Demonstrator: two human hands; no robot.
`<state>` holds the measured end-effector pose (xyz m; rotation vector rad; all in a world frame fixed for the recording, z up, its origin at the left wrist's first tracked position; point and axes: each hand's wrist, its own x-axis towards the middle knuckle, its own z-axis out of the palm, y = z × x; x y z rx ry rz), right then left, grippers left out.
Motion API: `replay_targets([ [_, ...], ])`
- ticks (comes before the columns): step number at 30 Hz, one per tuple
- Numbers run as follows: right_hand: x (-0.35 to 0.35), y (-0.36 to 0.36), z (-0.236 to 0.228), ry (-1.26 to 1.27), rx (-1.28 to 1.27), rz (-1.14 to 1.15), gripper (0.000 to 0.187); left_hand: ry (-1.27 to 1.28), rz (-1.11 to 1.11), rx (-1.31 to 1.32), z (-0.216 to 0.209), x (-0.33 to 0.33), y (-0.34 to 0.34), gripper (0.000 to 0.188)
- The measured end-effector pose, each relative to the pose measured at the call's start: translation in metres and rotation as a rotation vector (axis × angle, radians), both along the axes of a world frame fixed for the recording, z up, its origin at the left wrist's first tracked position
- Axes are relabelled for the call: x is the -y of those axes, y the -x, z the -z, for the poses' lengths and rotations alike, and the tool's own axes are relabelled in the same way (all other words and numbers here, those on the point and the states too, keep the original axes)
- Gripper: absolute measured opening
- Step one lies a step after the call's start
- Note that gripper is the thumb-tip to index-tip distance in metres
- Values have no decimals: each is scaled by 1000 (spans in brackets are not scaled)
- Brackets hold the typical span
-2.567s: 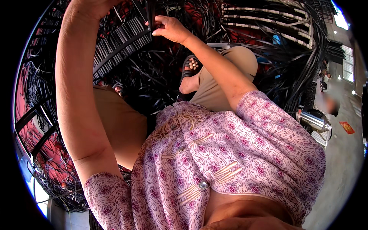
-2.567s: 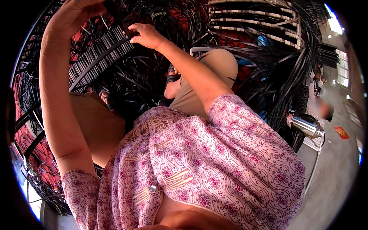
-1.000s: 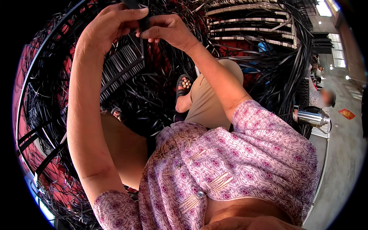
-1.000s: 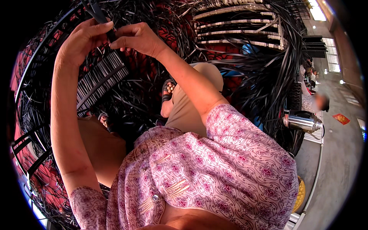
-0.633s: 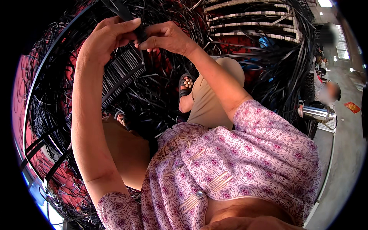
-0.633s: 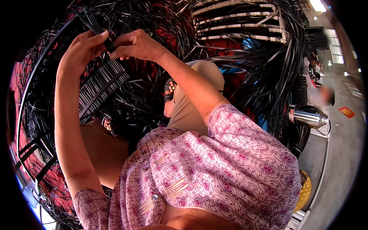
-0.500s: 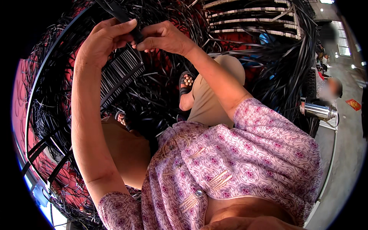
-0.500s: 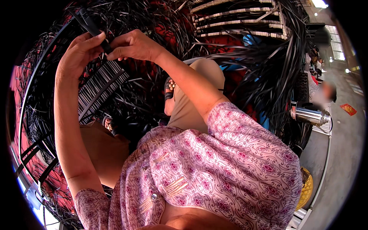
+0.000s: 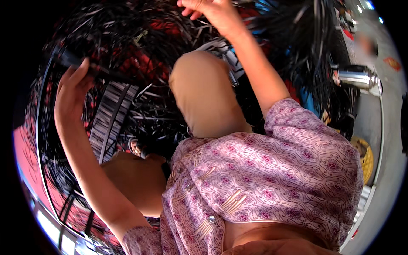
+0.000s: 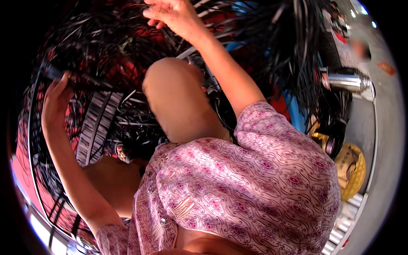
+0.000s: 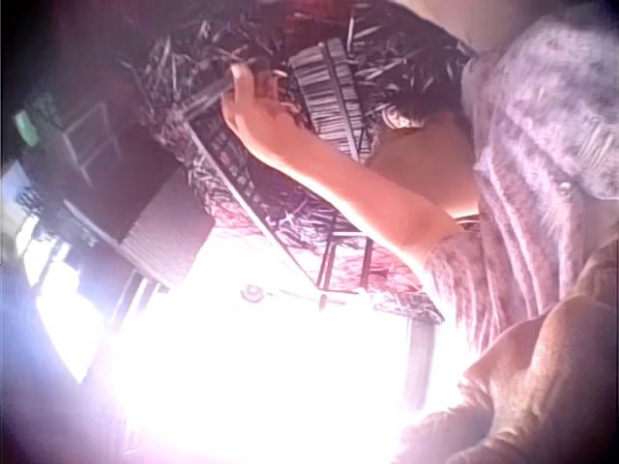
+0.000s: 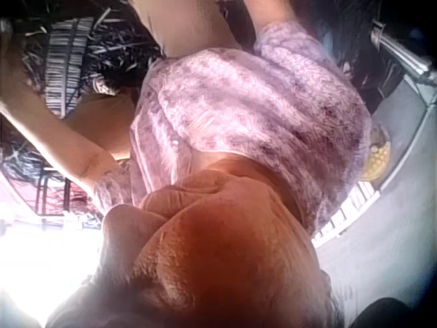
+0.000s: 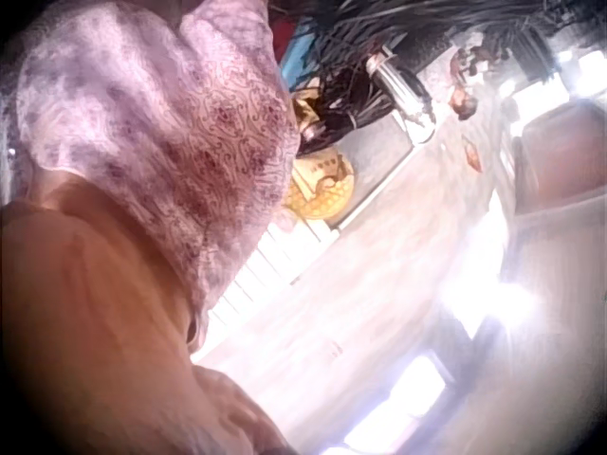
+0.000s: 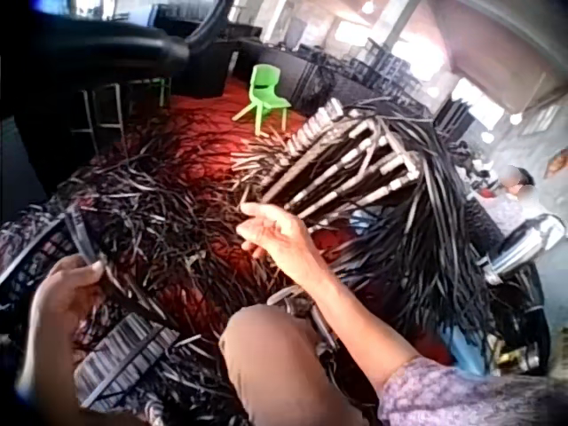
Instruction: The person sits on the floor assembling a black wicker chair. They attach thin black wicker strips to the chair frame using a pneumatic nail gun and trim the excess with pliers. The person repeatedly picks up strips, staples them to the frame, and cuts them to length.
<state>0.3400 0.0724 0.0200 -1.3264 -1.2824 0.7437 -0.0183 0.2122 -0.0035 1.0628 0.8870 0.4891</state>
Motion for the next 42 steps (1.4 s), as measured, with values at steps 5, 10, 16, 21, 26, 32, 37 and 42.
replay_targets([
  [5, 73, -81, 150, 325, -355, 550, 55, 80, -102, 58, 1, -29, 6, 23],
  [10, 133, -118, 274, 739, 70, 688, 53, 56, -206, 78, 15, -54, 14, 25],
  [16, 216, -123, 380, 790, 451, 546, 73, 134, -73, 156, 4, -76, 44, 30],
  [21, 209, -81, 358, 833, 771, 406, 34, 111, -201, 112, -6, -70, 19, 29],
  [26, 191, -79, 355, 1167, 332, 579, 67, 63, -255, 116, -11, -65, 8, 26],
  [32, 176, -76, 329, 1288, 312, 567, 75, 48, -251, 84, -19, -58, 4, 20],
  [37, 167, -60, 289, 833, 472, 480, 79, 48, -260, 58, -26, -52, -4, 15],
  [42, 107, -2, 162, 746, 154, 293, 74, 75, -234, 73, -23, -55, 2, 19],
])
